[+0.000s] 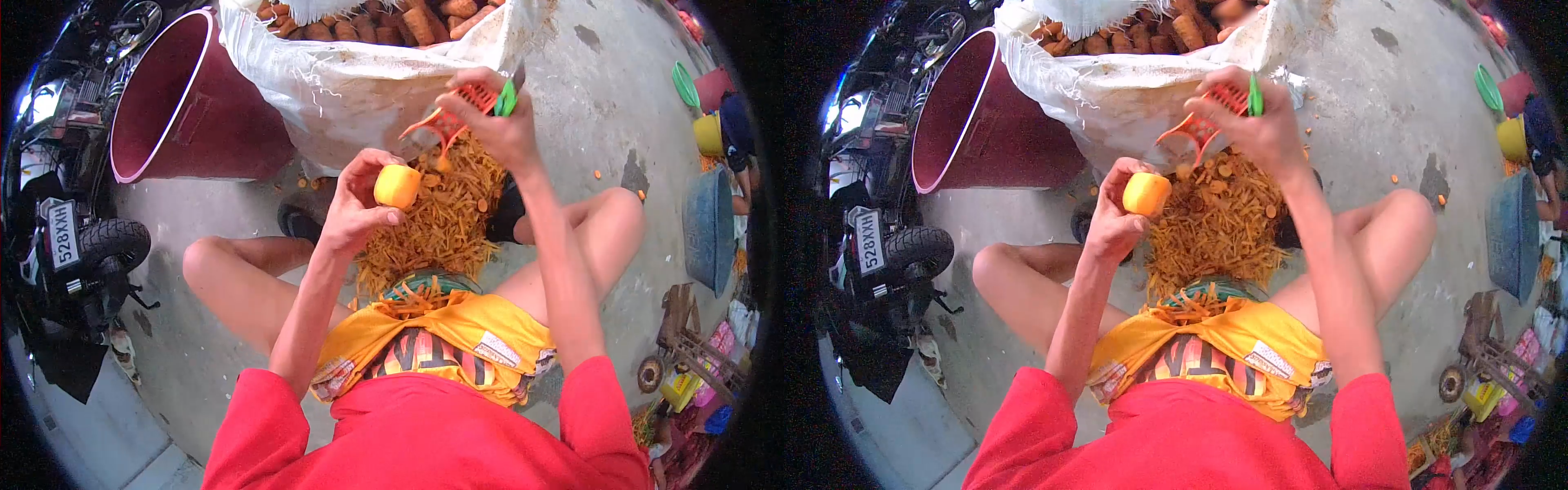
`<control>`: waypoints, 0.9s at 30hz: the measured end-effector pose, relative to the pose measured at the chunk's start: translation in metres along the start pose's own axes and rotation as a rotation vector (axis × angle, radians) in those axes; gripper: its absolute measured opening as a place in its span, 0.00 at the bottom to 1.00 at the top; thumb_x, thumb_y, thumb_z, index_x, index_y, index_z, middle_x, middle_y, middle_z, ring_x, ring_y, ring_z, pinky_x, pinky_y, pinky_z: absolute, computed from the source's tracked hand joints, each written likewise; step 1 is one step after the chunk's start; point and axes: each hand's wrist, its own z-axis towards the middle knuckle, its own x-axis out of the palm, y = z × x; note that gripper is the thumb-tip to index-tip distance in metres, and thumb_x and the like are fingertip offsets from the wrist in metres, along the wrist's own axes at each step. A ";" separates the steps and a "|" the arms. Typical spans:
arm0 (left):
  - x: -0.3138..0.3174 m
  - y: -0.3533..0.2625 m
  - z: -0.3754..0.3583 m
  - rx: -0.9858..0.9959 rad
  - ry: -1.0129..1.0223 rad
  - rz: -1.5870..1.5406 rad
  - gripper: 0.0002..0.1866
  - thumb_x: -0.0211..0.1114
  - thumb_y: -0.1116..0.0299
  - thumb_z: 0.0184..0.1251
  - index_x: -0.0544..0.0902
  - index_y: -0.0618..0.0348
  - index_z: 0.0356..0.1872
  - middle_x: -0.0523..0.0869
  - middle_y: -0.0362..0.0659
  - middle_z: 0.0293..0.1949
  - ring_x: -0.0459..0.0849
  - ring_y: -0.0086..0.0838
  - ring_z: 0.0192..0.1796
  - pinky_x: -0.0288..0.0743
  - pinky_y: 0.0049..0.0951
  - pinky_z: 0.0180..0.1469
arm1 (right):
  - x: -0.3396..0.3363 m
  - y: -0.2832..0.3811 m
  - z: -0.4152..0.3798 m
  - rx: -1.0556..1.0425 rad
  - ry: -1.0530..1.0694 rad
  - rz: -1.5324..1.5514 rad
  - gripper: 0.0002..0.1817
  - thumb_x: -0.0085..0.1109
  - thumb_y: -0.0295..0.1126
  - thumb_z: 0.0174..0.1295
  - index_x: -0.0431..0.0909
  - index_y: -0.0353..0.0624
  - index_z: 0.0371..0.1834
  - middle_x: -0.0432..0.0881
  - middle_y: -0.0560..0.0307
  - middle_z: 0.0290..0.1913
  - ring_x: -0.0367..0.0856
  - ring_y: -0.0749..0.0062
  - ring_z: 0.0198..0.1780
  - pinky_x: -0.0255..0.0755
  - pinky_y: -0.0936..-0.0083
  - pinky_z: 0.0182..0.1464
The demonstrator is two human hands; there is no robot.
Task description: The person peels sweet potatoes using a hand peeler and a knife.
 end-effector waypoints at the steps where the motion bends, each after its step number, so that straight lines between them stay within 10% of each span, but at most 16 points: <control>1: 0.008 -0.006 0.002 0.013 0.002 -0.002 0.35 0.89 0.76 0.42 0.79 0.55 0.54 0.85 0.36 0.52 0.84 0.24 0.56 0.78 0.29 0.62 | -0.001 0.001 0.000 0.009 -0.015 0.113 0.09 0.77 0.31 0.64 0.86 0.41 0.42 0.89 0.65 0.36 0.84 0.85 0.38 0.80 0.81 0.41; 5: -0.002 -0.002 0.006 0.009 0.024 0.054 0.37 0.91 0.77 0.38 0.80 0.56 0.53 0.85 0.38 0.51 0.84 0.26 0.56 0.79 0.29 0.61 | 0.021 0.002 -0.011 -0.320 0.064 0.030 0.10 0.77 0.30 0.64 0.85 0.41 0.43 0.89 0.67 0.34 0.84 0.87 0.35 0.79 0.85 0.36; 9: -0.007 -0.001 0.003 0.032 0.098 0.071 0.37 0.92 0.76 0.35 0.82 0.59 0.52 0.86 0.39 0.50 0.86 0.25 0.54 0.80 0.31 0.60 | -0.006 -0.012 0.004 0.057 -0.026 0.233 0.12 0.80 0.30 0.60 0.87 0.43 0.43 0.89 0.66 0.37 0.85 0.84 0.40 0.80 0.80 0.43; 13: -0.007 -0.005 0.005 0.039 0.039 0.179 0.35 0.92 0.78 0.34 0.83 0.59 0.49 0.87 0.41 0.49 0.86 0.27 0.54 0.80 0.32 0.61 | 0.007 0.002 -0.007 -0.236 0.158 -0.009 0.09 0.75 0.25 0.65 0.85 0.41 0.45 0.87 0.64 0.44 0.84 0.83 0.44 0.79 0.82 0.47; 16: -0.007 -0.011 0.003 0.073 0.076 0.163 0.40 0.94 0.71 0.32 0.80 0.55 0.52 0.87 0.40 0.51 0.84 0.27 0.58 0.79 0.34 0.62 | -0.010 -0.013 0.010 0.093 0.045 0.067 0.14 0.79 0.27 0.61 0.85 0.40 0.47 0.87 0.63 0.44 0.83 0.81 0.48 0.79 0.78 0.53; 20: 0.002 -0.006 0.007 0.067 -0.002 0.102 0.36 0.91 0.78 0.37 0.79 0.57 0.51 0.86 0.41 0.49 0.86 0.27 0.54 0.81 0.32 0.60 | 0.018 0.013 -0.013 -0.190 0.102 0.048 0.09 0.78 0.28 0.63 0.86 0.41 0.42 0.89 0.65 0.39 0.84 0.85 0.40 0.79 0.82 0.42; 24: -0.006 -0.004 0.004 0.030 0.109 0.067 0.37 0.93 0.75 0.36 0.78 0.56 0.50 0.85 0.38 0.50 0.84 0.24 0.54 0.80 0.29 0.60 | -0.008 -0.005 0.005 0.089 0.034 0.072 0.15 0.83 0.32 0.58 0.87 0.42 0.44 0.89 0.64 0.41 0.84 0.82 0.44 0.79 0.76 0.50; 27: -0.002 0.001 0.006 0.042 0.032 0.073 0.38 0.93 0.74 0.35 0.79 0.56 0.51 0.84 0.37 0.50 0.84 0.24 0.54 0.80 0.28 0.59 | 0.012 0.007 -0.009 -0.102 0.031 0.128 0.13 0.81 0.30 0.60 0.86 0.41 0.42 0.89 0.64 0.39 0.84 0.84 0.41 0.80 0.79 0.44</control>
